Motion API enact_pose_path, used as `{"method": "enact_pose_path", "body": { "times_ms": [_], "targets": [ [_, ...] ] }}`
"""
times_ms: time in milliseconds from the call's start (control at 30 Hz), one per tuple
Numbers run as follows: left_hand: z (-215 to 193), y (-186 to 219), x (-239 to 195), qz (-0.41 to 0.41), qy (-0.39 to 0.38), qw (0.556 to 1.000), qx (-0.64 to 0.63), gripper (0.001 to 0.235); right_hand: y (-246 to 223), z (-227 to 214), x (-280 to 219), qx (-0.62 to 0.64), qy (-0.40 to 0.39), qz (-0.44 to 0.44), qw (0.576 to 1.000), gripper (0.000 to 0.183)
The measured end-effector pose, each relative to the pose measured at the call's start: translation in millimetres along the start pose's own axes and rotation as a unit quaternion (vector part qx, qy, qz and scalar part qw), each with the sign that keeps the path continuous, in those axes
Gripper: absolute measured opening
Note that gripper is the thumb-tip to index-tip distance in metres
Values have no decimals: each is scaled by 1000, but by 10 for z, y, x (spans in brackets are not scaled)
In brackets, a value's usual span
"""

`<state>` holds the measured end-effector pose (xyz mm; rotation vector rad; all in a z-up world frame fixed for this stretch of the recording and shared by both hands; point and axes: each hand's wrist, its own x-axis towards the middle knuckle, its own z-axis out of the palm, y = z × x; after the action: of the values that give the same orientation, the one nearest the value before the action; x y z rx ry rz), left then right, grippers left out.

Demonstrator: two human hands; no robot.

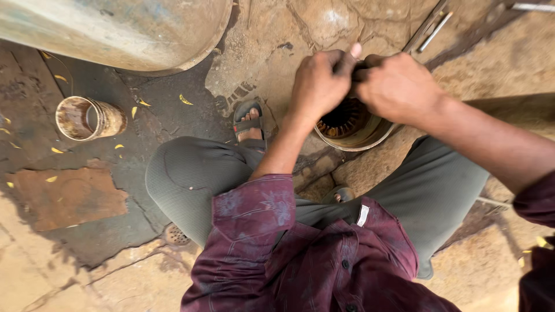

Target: The person clears debris from a motor housing using a rod and then inserts insulation or wiring into the stator slots by hand.

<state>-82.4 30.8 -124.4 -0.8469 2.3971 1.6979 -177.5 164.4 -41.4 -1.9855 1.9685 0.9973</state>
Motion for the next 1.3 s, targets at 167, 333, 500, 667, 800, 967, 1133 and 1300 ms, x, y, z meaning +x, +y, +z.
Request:
{"method": "enact_pose_path", "body": {
  "times_ms": [167,333,500,667,800,967,1133,1300],
  "targets": [
    [78,2,51,116,101,988,-8,39,132,-629,-228,36,43,73,996,17],
    [18,-16,-6,16,61,996,-64,45,296,-763,-851,170,283,55,942,16],
    [47,-8,107,56,106,989,-88,67,197,-237,-731,138,262,81,952,14],
    [51,-4,86,41,96,992,-75,79,183,-75,-693,162,289,62,941,13],
    [20,52,35,56,121,989,-70,71,183,-197,-676,142,275,65,949,22],
    [-10,93,-16,42,109,992,-56,71,166,-177,-655,130,320,53,937,10],
    [17,84,-9,34,92,994,-55,71,163,54,-607,138,243,78,957,14],
    [-3,56,27,22,66,995,-73,76,84,-67,-394,167,268,47,948,6]
  ]
}}
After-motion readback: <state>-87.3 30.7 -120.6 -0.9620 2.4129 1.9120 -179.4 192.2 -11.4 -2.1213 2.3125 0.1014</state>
